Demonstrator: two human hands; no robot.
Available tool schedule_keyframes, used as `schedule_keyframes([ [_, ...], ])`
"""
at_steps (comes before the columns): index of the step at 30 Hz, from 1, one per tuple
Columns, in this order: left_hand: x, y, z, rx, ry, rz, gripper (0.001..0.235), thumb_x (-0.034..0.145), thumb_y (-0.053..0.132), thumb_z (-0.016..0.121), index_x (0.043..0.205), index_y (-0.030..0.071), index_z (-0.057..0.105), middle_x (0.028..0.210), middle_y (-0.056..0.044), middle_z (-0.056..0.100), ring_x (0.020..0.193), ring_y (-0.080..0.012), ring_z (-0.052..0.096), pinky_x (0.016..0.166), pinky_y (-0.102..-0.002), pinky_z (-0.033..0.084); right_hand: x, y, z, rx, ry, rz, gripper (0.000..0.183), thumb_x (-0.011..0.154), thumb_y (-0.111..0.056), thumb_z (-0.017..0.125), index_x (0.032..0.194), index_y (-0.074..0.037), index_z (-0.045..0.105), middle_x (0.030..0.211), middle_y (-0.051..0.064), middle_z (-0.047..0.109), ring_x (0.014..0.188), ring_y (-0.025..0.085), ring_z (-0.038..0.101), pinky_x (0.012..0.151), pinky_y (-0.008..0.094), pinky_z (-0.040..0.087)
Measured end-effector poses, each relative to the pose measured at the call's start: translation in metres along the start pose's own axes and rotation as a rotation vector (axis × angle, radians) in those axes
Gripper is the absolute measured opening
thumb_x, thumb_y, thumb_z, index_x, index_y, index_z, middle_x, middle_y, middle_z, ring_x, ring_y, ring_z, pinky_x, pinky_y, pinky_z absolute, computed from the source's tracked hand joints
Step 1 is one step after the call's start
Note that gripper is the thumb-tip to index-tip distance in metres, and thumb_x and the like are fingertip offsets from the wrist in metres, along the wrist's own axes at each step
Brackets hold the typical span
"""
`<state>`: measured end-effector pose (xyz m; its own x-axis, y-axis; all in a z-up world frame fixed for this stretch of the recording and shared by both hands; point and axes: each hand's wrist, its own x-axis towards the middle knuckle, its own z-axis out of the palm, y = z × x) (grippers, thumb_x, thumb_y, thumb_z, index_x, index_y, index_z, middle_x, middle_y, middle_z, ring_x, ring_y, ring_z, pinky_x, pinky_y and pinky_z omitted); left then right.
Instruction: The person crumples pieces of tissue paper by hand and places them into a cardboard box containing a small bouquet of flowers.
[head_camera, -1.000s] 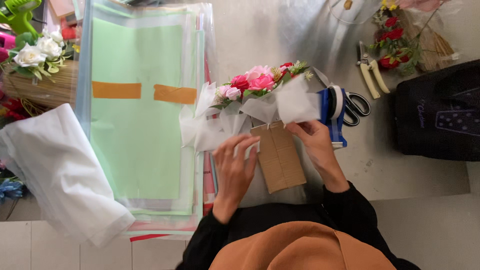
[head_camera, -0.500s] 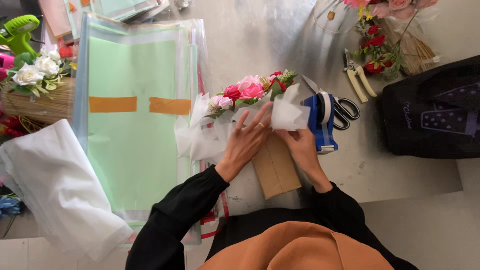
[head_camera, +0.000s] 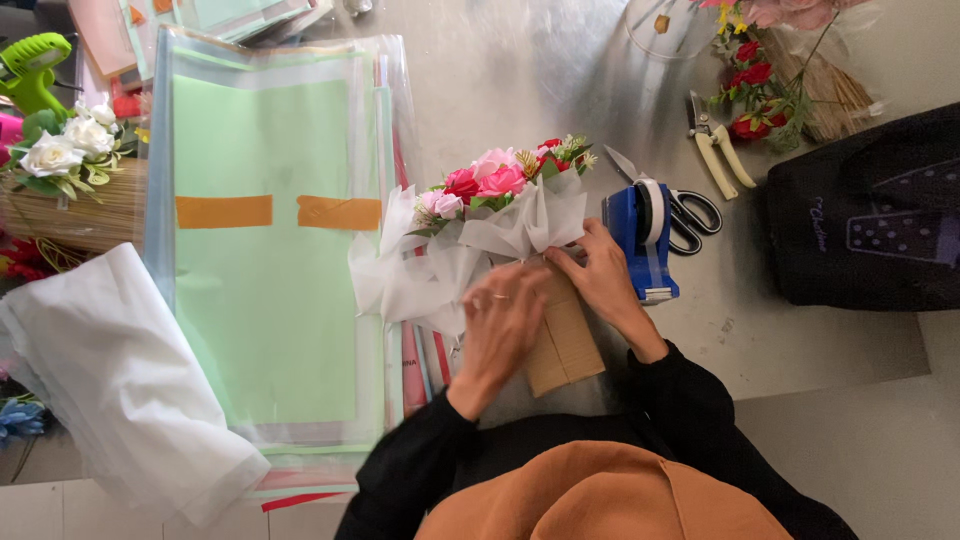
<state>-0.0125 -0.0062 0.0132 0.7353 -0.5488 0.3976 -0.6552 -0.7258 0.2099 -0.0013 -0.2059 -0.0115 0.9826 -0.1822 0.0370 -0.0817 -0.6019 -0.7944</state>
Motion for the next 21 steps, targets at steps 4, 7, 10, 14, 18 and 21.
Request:
schedule_keyframes([
  [4, -0.005, 0.017, 0.01, -0.065, 0.02, -0.015, 0.04, 0.108, 0.043, 0.046, 0.142, 0.023, 0.055, 0.144, 0.004, 0.053, 0.135, -0.0119, 0.048, 0.099, -0.034, 0.03, 0.003, -0.003, -0.007, -0.038, -0.027, -0.044, 0.031, 0.097, -0.036, 0.073, 0.11, -0.008, 0.073, 0.104, 0.013, 0.062, 0.103, 0.032, 0.065, 0.089, 0.039, 0.055],
  [7, -0.003, 0.016, 0.012, -0.064, 0.029, -0.005, 0.043, 0.109, 0.043, 0.046, 0.143, 0.019, 0.056, 0.148, 0.002, 0.053, 0.135, -0.0132, 0.05, 0.104, -0.033, 0.03, 0.006, 0.001, -0.008, -0.056, -0.001, -0.073, 0.03, 0.096, -0.037, 0.075, 0.106, -0.008, 0.072, 0.102, 0.01, 0.065, 0.1, 0.029, 0.063, 0.088, 0.038, 0.054],
  [10, -0.004, 0.012, 0.015, -0.026, 0.029, 0.001, 0.044, 0.108, 0.043, 0.046, 0.146, 0.021, 0.054, 0.147, 0.003, 0.054, 0.138, -0.0127, 0.048, 0.107, -0.033, 0.031, 0.008, 0.0, -0.008, -0.095, -0.024, -0.1, 0.03, 0.096, -0.037, 0.075, 0.104, -0.007, 0.074, 0.101, 0.01, 0.065, 0.1, 0.028, 0.065, 0.087, 0.036, 0.055],
  [14, -0.004, 0.012, 0.015, -0.006, 0.035, -0.002, 0.045, 0.108, 0.043, 0.047, 0.147, 0.022, 0.053, 0.148, 0.004, 0.054, 0.138, -0.0118, 0.048, 0.109, -0.033, 0.03, 0.011, -0.012, -0.011, -0.068, -0.044, -0.08, 0.03, 0.098, -0.034, 0.073, 0.103, -0.004, 0.071, 0.097, 0.014, 0.064, 0.098, 0.031, 0.067, 0.085, 0.037, 0.056],
  [18, -0.002, 0.013, 0.013, -0.003, 0.051, -0.015, 0.044, 0.108, 0.044, 0.046, 0.146, 0.022, 0.054, 0.152, 0.005, 0.052, 0.138, -0.0113, 0.048, 0.109, -0.033, 0.03, 0.012, -0.015, -0.014, -0.076, -0.052, -0.033, 0.031, 0.097, -0.032, 0.074, 0.1, -0.003, 0.065, 0.089, 0.017, 0.065, 0.09, 0.035, 0.07, 0.082, 0.042, 0.057],
  [21, -0.002, 0.013, 0.012, -0.007, 0.035, -0.014, 0.044, 0.108, 0.044, 0.046, 0.146, 0.023, 0.053, 0.149, 0.005, 0.054, 0.137, -0.0108, 0.049, 0.109, -0.033, 0.03, 0.013, -0.022, -0.019, -0.094, -0.09, 0.01, 0.034, 0.094, -0.036, 0.075, 0.099, -0.006, 0.058, 0.087, 0.02, 0.066, 0.088, 0.036, 0.07, 0.08, 0.045, 0.056],
])
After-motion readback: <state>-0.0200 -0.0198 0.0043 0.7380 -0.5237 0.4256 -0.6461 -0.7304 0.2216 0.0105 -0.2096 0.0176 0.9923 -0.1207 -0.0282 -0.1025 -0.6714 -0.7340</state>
